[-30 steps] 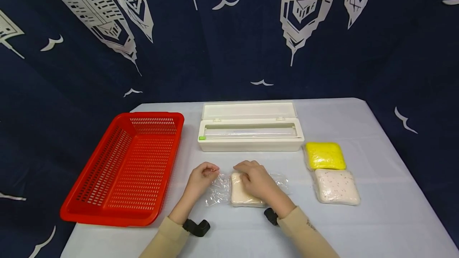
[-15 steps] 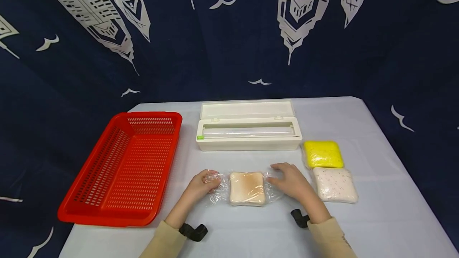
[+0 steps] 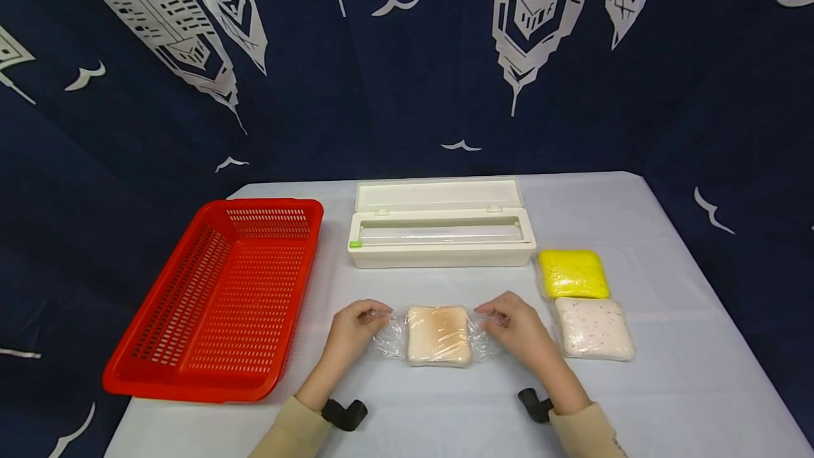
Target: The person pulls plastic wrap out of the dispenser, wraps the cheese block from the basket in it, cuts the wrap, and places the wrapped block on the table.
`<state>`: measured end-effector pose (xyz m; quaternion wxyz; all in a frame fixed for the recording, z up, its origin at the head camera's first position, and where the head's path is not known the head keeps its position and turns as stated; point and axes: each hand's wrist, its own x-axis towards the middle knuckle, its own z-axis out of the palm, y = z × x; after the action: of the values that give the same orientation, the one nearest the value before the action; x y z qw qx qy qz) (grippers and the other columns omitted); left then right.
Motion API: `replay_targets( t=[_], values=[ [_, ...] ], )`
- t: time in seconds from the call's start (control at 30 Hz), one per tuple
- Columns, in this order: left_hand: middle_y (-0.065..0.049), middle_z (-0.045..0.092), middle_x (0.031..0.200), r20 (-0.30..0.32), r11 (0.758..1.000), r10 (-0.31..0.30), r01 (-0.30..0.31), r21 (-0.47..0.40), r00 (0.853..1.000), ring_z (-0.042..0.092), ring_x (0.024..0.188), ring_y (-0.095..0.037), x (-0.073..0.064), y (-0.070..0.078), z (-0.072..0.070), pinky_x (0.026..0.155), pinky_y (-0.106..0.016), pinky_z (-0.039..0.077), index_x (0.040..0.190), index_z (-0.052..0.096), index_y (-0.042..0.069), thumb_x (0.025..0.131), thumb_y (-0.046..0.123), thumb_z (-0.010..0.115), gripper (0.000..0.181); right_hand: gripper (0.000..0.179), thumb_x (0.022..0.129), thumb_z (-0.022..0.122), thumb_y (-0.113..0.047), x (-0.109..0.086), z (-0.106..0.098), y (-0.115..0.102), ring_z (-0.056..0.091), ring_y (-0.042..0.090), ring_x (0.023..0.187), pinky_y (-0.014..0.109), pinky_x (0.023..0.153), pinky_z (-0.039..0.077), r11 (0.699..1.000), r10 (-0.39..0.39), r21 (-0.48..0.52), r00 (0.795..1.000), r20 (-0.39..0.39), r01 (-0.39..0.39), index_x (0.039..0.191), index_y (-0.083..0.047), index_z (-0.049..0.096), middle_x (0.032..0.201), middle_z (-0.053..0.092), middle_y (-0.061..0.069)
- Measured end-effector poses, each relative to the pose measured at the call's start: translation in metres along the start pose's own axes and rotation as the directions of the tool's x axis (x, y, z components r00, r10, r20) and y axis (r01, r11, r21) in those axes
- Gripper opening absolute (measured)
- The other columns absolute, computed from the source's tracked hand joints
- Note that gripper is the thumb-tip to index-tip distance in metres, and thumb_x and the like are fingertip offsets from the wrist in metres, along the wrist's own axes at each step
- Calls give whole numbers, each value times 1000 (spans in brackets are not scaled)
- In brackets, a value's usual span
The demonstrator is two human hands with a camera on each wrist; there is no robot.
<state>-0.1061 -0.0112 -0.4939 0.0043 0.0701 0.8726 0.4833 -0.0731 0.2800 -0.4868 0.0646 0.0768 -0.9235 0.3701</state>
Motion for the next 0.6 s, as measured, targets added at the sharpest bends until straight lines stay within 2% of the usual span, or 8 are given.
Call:
replay_targets(
  t=[0.1, 0.17, 0.27, 0.33, 0.4, 0.47, 0.53, 0.6],
  values=[
    [-1, 69, 88, -31, 992, 108, -106, 71, 994, 57, 77, -9, -3, 3, 2, 67, -19, 48, 92, 79, 16, 82, -1, 74, 21, 25, 74, 78, 8, -5, 5, -2, 47, -1, 72, 17, 58, 46, 988, -135, -82, 988, -70, 129, 93, -8, 78, 85, 60, -4],
    [-1, 69, 92, -28, 982, 163, -159, 104, 986, 61, 80, -12, -5, 4, 2, 69, -20, 50, 91, 80, 17, 83, -4, 72, 24, 26, 72, 78, 10, -8, 7, -4, 50, 2, 74, 19, 59, 48, 964, -220, -173, 970, -100, 201, 90, -8, 79, 86, 61, -4],
    [-2, 68, 97, 8, 966, 210, -208, 151, 978, 63, 89, -17, -7, 5, 3, 74, -24, 53, 88, 80, 15, 82, -6, 71, 24, 28, 69, 78, 10, -13, 9, -7, 56, 11, 80, 24, 63, 52, 911, -322, -305, 941, -106, 277, 90, -9, 79, 89, 63, -1],
    [-3, 68, 101, 47, 948, 232, -237, 210, 972, 63, 94, -20, -8, 5, 3, 79, -27, 54, 87, 80, 15, 83, -6, 71, 23, 29, 70, 77, 8, -15, 9, -10, 61, 16, 82, 28, 66, 55, 888, -347, -350, 934, -87, 298, 93, -9, 78, 93, 66, 2],
    [-4, 69, 103, 84, 923, 253, -267, 278, 964, 63, 95, -21, -9, 7, 3, 80, -31, 54, 87, 80, 15, 83, -5, 70, 23, 29, 74, 76, 3, -16, 8, -13, 66, 19, 85, 32, 68, 57, 900, -313, -340, 948, -63, 274, 100, -9, 77, 98, 69, 5],
    [-4, 70, 105, 117, 903, 263, -287, 320, 958, 64, 96, -22, -10, 10, 1, 82, -33, 54, 93, 80, 16, 85, -4, 67, 25, 28, 80, 74, -4, -17, 7, -16, 69, 21, 86, 34, 70, 58, 943, -214, -273, 975, -52, 192, 108, -8, 75, 101, 71, 6],
    [-5, 70, 108, 148, 916, 232, -267, 298, 961, 66, 96, -23, -12, 14, -2, 82, -36, 55, 104, 77, 16, 86, -3, 64, 30, 30, 88, 70, -12, -17, 4, -18, 71, 21, 86, 34, 70, 58, 981, -77, -181, 996, -47, 68, 117, -7, 70, 102, 73, 7],
    [-7, 70, 113, 169, 953, 162, -199, 227, 972, 66, 99, -24, -12, 15, -5, 83, -39, 55, 120, 70, 15, 87, -2, 61, 38, 31, 94, 64, -19, -16, 1, -18, 71, 21, 84, 31, 69, 58, 996, 66, -60, 997, -33, -68, 123, -5, 65, 101, 73, 9]
  ],
)
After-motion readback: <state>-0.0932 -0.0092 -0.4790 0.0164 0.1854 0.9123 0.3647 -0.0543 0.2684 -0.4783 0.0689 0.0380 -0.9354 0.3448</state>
